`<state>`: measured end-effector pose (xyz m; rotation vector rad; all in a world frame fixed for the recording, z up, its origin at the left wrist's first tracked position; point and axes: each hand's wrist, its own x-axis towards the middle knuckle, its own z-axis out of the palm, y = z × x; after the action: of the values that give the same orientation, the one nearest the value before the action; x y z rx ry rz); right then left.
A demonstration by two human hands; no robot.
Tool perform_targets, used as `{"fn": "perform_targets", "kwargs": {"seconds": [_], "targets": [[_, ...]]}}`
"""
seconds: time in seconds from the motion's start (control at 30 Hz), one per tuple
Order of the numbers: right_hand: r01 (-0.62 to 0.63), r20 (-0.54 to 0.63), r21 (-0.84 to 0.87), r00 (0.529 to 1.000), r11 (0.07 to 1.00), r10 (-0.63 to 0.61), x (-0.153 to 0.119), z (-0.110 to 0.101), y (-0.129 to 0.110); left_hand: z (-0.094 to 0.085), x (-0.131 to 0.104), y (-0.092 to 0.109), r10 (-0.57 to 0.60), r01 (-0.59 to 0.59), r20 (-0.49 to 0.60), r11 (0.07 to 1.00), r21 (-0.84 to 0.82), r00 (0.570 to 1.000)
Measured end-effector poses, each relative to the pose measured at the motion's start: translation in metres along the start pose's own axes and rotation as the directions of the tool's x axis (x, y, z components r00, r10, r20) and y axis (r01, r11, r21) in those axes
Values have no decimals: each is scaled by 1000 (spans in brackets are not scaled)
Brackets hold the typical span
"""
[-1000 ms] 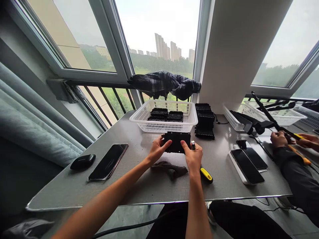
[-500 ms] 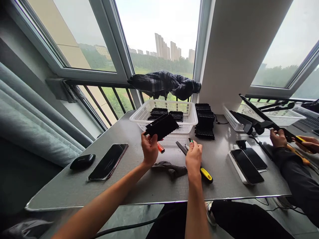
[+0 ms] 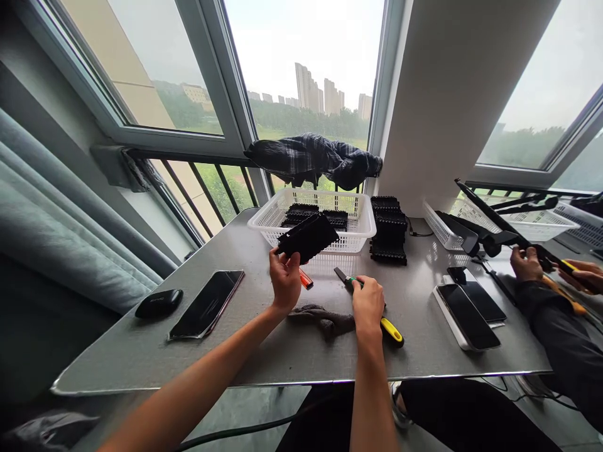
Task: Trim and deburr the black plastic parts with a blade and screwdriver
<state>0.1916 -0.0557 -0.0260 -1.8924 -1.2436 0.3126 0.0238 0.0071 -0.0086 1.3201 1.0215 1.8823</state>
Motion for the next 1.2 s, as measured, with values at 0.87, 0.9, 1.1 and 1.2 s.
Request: {"fn": "perform_targets", "kwargs": {"seconds": [0.87, 0.9, 1.1, 1.2], "targets": [[-263, 313, 843, 949, 469, -29, -1, 1, -35, -1, -9, 1, 79, -100, 132, 981, 164, 988], [-296, 334, 863, 942, 409, -24, -1, -1, -35, 0, -10, 2, 106, -133, 179, 980, 148, 978], [-394, 398, 892, 917, 224, 27, -1, -14, -36, 1, -13, 5, 270, -331, 314, 930, 159, 910], [-423, 421, 890, 906, 170, 51, -2, -18, -37, -2, -9, 5, 319, -393, 338, 902, 178, 885]]}}
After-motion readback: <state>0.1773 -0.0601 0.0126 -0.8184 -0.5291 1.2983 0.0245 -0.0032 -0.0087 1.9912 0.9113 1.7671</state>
